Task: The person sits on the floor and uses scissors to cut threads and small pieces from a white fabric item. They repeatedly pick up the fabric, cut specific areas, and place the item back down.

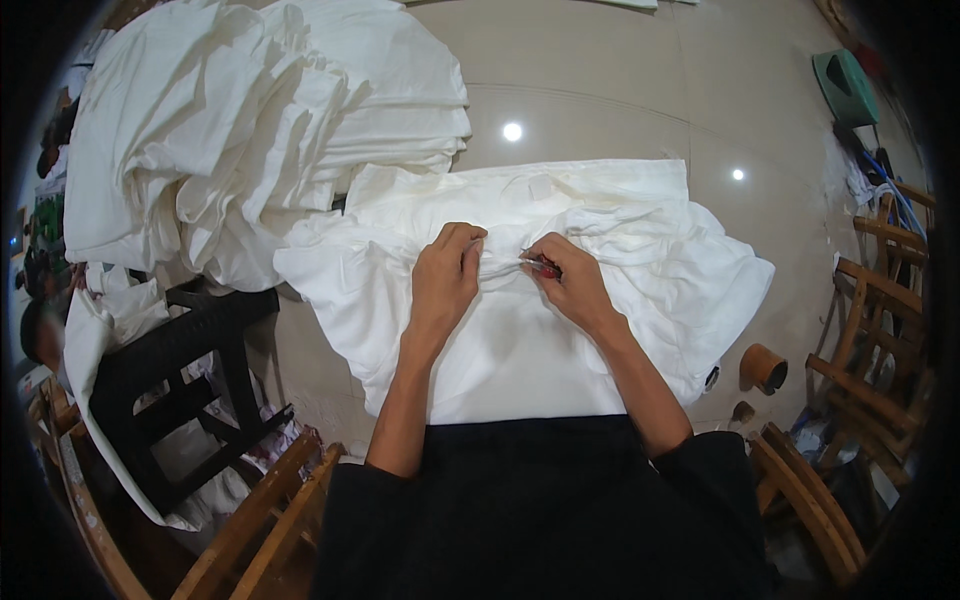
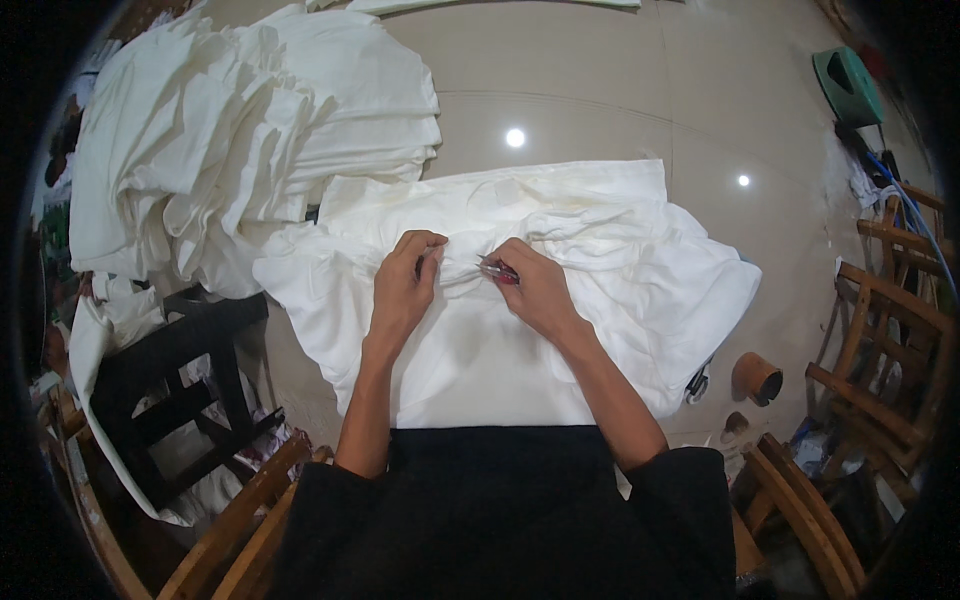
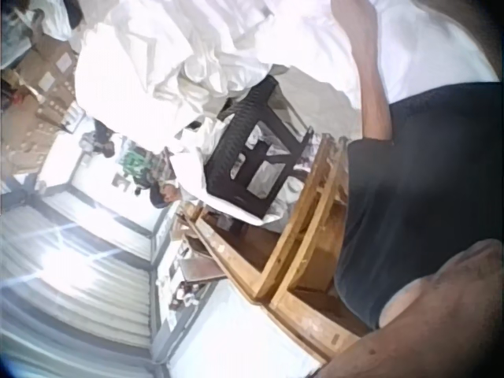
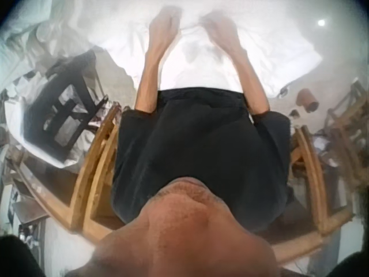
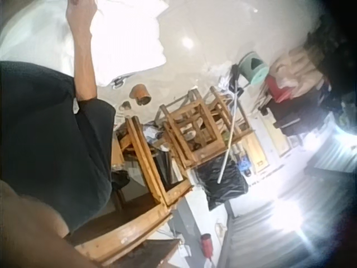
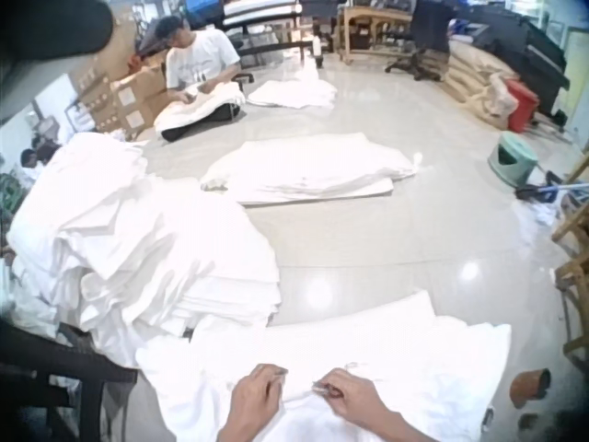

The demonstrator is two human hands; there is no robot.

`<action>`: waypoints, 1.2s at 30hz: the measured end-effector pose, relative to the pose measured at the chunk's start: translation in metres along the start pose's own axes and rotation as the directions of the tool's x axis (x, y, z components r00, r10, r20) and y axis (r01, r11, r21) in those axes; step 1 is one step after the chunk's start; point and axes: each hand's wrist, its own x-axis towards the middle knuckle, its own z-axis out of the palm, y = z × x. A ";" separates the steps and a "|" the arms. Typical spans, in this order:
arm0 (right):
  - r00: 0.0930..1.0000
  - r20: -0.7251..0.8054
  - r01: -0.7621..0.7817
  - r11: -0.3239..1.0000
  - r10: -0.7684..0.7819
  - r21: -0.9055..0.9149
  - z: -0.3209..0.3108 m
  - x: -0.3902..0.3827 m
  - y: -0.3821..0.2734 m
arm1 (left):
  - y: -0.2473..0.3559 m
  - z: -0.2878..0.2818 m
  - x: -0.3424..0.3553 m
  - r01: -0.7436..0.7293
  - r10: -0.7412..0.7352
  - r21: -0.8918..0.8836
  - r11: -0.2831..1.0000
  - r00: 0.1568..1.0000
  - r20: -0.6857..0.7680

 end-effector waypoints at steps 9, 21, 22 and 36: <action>0.975 0.104 -0.217 0.954 0.199 0.208 0.002 -0.010 0.003 | 0.005 0.020 -0.037 -0.088 0.085 -0.015 0.996 0.989 -0.122; 0.954 0.130 -0.298 0.909 0.271 0.292 0.000 -0.002 0.004 | 0.004 0.030 -0.032 -0.104 0.111 0.157 0.982 0.993 -0.035; 0.953 0.151 -0.297 0.914 0.264 0.277 -0.001 -0.002 0.008 | 0.004 0.030 -0.032 -0.098 0.103 0.135 0.986 0.994 -0.032; 0.969 0.226 -0.083 0.994 0.096 -0.067 -0.007 0.005 0.002 | -0.001 0.027 -0.034 -0.108 0.108 0.015 0.994 0.994 -0.033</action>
